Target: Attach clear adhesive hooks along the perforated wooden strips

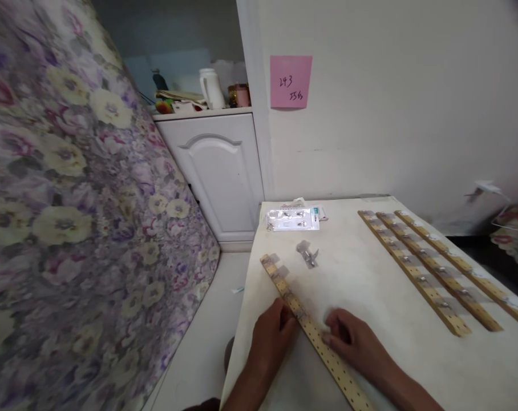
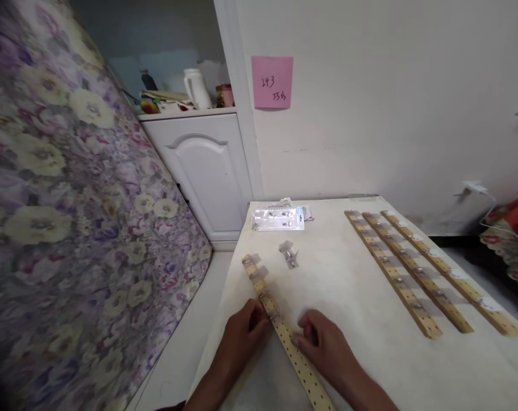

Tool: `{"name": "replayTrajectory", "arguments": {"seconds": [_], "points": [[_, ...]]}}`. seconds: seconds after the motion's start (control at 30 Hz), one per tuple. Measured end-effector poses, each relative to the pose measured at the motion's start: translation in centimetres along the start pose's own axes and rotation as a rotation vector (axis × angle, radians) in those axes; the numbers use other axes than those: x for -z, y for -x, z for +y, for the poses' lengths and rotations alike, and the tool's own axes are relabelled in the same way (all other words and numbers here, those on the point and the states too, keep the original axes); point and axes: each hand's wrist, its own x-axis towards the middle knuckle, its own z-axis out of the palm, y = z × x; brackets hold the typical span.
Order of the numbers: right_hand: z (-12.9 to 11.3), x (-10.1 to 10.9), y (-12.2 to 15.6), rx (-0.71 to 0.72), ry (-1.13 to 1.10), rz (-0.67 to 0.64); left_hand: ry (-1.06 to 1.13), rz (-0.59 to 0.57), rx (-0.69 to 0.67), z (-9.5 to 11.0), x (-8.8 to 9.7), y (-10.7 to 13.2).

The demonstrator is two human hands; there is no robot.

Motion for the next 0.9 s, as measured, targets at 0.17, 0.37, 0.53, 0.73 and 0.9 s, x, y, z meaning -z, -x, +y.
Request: {"name": "replayTrajectory", "arguments": {"seconds": [0.17, 0.37, 0.53, 0.73, 0.9], "points": [[-1.0, -1.5, 3.4, -0.018, 0.269, 0.078, -0.091, 0.042, 0.002, -0.4, 0.3, -0.2], [-1.9, -3.0, 3.6, 0.048, 0.447, 0.175, -0.143, 0.05, 0.014, -0.6, 0.3, -0.4], [-2.2, -3.1, 2.8, 0.037, 0.49, 0.167, -0.141, 0.052, -0.002, -0.9, 0.2, -0.4], [-3.5, -2.8, -0.4, 0.048, 0.554, 0.229, -0.152, 0.053, 0.005, -1.2, 0.0, -0.6], [-4.4, -3.0, -3.3, 0.06, 0.565, 0.275, -0.177, 0.047, 0.019, -1.1, -0.1, -0.6]]}}
